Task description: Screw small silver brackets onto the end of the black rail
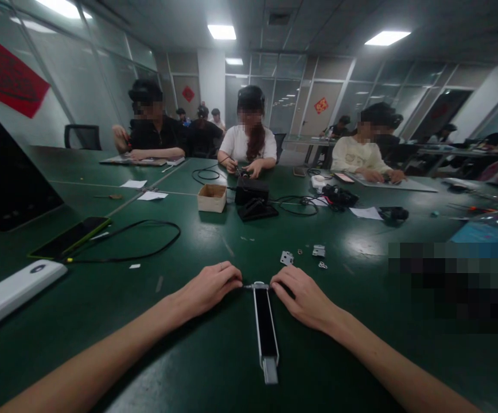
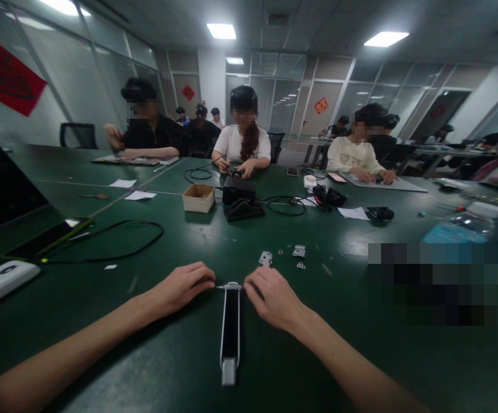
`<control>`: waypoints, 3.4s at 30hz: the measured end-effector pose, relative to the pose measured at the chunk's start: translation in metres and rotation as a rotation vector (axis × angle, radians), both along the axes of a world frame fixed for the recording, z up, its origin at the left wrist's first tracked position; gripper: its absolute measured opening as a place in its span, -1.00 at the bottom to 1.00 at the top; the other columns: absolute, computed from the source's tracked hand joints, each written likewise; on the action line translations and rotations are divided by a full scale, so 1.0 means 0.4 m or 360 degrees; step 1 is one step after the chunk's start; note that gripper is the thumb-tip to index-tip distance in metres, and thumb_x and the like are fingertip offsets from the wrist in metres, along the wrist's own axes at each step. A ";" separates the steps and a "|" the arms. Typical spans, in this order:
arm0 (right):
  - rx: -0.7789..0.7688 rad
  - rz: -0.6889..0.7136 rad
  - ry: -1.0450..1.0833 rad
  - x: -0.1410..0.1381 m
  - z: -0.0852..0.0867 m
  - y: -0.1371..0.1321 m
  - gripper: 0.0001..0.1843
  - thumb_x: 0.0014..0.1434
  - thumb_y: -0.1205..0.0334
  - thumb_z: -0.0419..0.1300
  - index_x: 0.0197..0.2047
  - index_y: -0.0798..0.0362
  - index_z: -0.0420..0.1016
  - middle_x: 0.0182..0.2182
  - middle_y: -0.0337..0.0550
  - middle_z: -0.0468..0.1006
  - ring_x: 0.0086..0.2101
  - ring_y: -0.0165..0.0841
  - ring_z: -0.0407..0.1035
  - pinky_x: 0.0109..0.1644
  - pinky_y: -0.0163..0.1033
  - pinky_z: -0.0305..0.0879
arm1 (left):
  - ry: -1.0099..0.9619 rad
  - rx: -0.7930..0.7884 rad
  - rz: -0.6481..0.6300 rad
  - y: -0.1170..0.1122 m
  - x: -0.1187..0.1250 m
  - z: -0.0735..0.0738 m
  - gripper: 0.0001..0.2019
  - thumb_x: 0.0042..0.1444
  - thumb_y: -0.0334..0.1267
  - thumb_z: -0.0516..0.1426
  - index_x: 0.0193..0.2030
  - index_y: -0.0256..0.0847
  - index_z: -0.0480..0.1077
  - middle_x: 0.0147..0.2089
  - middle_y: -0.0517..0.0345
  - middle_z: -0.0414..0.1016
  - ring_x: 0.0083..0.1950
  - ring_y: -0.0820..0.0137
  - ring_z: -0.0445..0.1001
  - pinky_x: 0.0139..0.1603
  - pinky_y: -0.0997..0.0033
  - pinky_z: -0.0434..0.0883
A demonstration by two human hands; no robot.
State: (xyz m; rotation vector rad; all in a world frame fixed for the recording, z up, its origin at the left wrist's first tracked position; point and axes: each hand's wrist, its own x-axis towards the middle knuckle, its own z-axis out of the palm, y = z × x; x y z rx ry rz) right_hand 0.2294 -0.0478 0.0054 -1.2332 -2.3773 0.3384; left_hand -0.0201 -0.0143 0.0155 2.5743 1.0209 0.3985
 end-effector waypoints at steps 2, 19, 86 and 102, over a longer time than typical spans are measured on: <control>0.0002 0.0021 -0.0004 0.000 0.000 -0.001 -0.73 0.31 0.26 -0.08 -0.20 0.10 0.43 -0.27 -0.07 0.47 -0.26 -0.33 0.33 -0.13 -0.14 0.29 | 0.0017 -0.0018 -0.0013 0.000 0.001 0.001 -0.90 0.27 -0.32 0.03 -0.14 -0.22 0.34 -0.18 0.14 0.40 -0.21 0.40 0.43 -0.19 0.42 0.38; -0.0007 -0.0027 0.0007 -0.011 -0.009 -0.002 -0.82 0.23 0.33 -0.01 -0.25 0.10 0.40 -0.33 -0.09 0.44 -0.32 -0.34 0.31 -0.22 -0.17 0.29 | -0.0121 0.0087 -0.0069 -0.006 0.016 -0.037 -0.82 0.28 -0.18 0.05 -0.14 -0.23 0.37 -0.23 0.14 0.43 -0.27 0.42 0.44 -0.26 0.48 0.36; -0.0011 -0.0740 -0.0828 0.125 0.025 0.122 -0.71 0.27 0.24 -0.04 -0.12 0.09 0.48 -0.17 0.01 0.49 -0.15 -0.22 0.31 -0.15 -0.19 0.18 | -0.0115 0.0137 -0.0129 -0.024 0.034 -0.016 -0.83 0.21 -0.38 0.00 -0.08 -0.25 0.32 -0.15 0.06 0.45 -0.22 0.37 0.46 -0.23 0.38 0.42; -0.0013 -0.0669 -0.0780 0.125 0.028 0.123 -0.79 0.20 0.35 0.01 -0.14 0.17 0.42 -0.24 0.03 0.50 -0.20 -0.23 0.34 -0.16 -0.20 0.23 | -0.0128 0.0175 -0.0083 -0.016 0.032 -0.031 -0.83 0.23 -0.36 -0.01 -0.07 -0.23 0.31 -0.16 0.08 0.45 -0.24 0.37 0.45 -0.26 0.40 0.41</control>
